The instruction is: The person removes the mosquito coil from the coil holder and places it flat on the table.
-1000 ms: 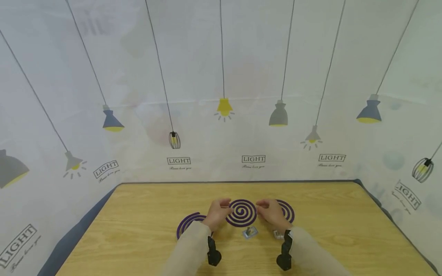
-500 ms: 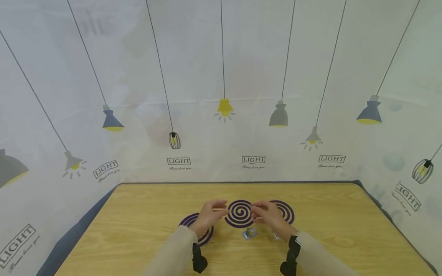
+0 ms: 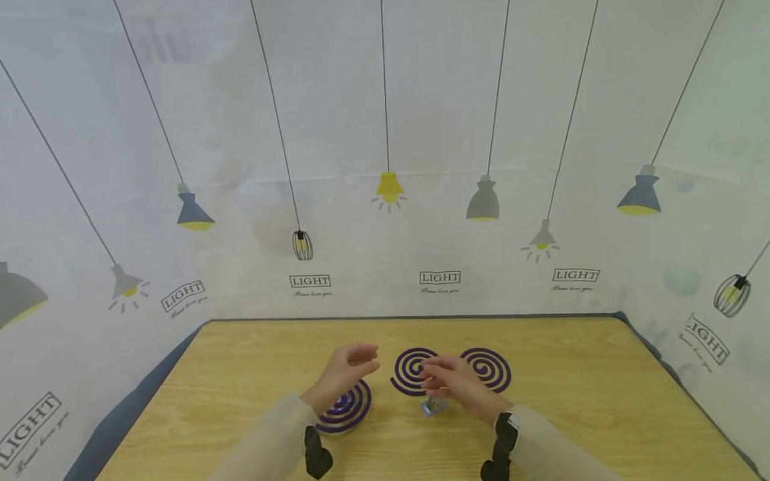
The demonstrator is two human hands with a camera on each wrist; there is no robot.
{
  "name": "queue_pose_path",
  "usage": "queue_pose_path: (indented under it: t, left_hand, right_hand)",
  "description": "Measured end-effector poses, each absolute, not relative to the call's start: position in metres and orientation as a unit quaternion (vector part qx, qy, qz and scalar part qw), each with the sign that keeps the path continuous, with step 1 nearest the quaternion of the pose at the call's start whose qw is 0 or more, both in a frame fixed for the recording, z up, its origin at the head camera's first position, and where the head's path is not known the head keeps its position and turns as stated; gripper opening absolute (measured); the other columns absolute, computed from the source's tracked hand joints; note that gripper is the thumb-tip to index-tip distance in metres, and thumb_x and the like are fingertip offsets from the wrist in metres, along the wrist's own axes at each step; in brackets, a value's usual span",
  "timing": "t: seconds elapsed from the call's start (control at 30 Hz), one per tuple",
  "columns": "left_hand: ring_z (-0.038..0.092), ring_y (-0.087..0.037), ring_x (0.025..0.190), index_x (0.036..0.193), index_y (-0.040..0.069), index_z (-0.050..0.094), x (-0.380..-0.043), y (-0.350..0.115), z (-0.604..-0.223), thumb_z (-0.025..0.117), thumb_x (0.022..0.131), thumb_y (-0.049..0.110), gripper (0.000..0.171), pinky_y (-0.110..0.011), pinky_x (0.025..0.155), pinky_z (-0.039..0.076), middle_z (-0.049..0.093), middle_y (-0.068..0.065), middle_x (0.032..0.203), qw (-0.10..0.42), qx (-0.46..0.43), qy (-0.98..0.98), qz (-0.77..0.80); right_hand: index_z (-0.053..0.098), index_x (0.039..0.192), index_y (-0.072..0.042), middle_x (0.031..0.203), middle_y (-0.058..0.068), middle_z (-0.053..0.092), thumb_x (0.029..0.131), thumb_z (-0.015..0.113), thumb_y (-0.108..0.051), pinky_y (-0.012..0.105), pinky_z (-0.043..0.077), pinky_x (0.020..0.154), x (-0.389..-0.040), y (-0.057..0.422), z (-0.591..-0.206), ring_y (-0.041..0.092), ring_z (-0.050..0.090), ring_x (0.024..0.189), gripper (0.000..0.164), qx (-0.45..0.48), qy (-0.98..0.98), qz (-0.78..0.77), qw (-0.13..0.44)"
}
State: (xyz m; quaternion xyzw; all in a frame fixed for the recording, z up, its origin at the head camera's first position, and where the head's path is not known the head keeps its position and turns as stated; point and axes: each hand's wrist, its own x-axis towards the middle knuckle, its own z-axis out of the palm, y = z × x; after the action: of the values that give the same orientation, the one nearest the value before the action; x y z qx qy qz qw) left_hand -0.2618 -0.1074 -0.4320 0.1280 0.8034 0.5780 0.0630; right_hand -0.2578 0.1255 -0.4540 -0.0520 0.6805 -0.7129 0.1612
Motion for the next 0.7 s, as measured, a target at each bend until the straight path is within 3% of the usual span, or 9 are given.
queue_pose_path:
  t: [0.23, 0.43, 0.7]
  left_hand:
    - [0.054, -0.029, 0.1, 0.116, -0.004, 0.052, -0.257, -0.122, -0.436, 0.061, 0.084, 0.018, 0.04, -0.037, 0.086, 0.045, 0.056, -0.019, 0.111, 0.044, 0.111, 0.806, 0.58]
    - [0.056, -0.03, 0.096, 0.114, -0.004, 0.054, -0.253, -0.135, -0.445, 0.06, 0.084, 0.014, 0.035, -0.037, 0.081, 0.047, 0.057, -0.019, 0.106, 0.023, 0.084, 0.807, 0.583]
    - [0.056, -0.024, 0.095, 0.113, 0.0, 0.056, -0.259, -0.162, -0.457, 0.064, 0.081, 0.017, 0.037, -0.036, 0.084, 0.045, 0.061, -0.009, 0.101, -0.023, 0.013, 0.812, 0.582]
  right_hand:
    - [0.044, 0.116, 0.014, 0.089, 0.011, 0.06, 0.09, 0.049, -0.01, 0.025, 0.052, 0.066, -0.256, 0.109, -0.456, 0.015, 0.062, 0.075, 0.036, -0.063, 0.677, -0.713, 0.172]
    - [0.045, 0.116, 0.013, 0.093, 0.013, 0.061, 0.089, 0.051, -0.011, 0.032, 0.052, 0.071, -0.25, 0.087, -0.463, 0.016, 0.062, 0.076, 0.037, -0.069, 0.679, -0.708, 0.181]
    - [0.054, 0.105, 0.009, 0.091, 0.014, 0.061, 0.084, 0.059, -0.015, 0.03, 0.052, 0.07, -0.253, 0.054, -0.487, 0.018, 0.061, 0.078, 0.032, -0.117, 0.677, -0.71, 0.156]
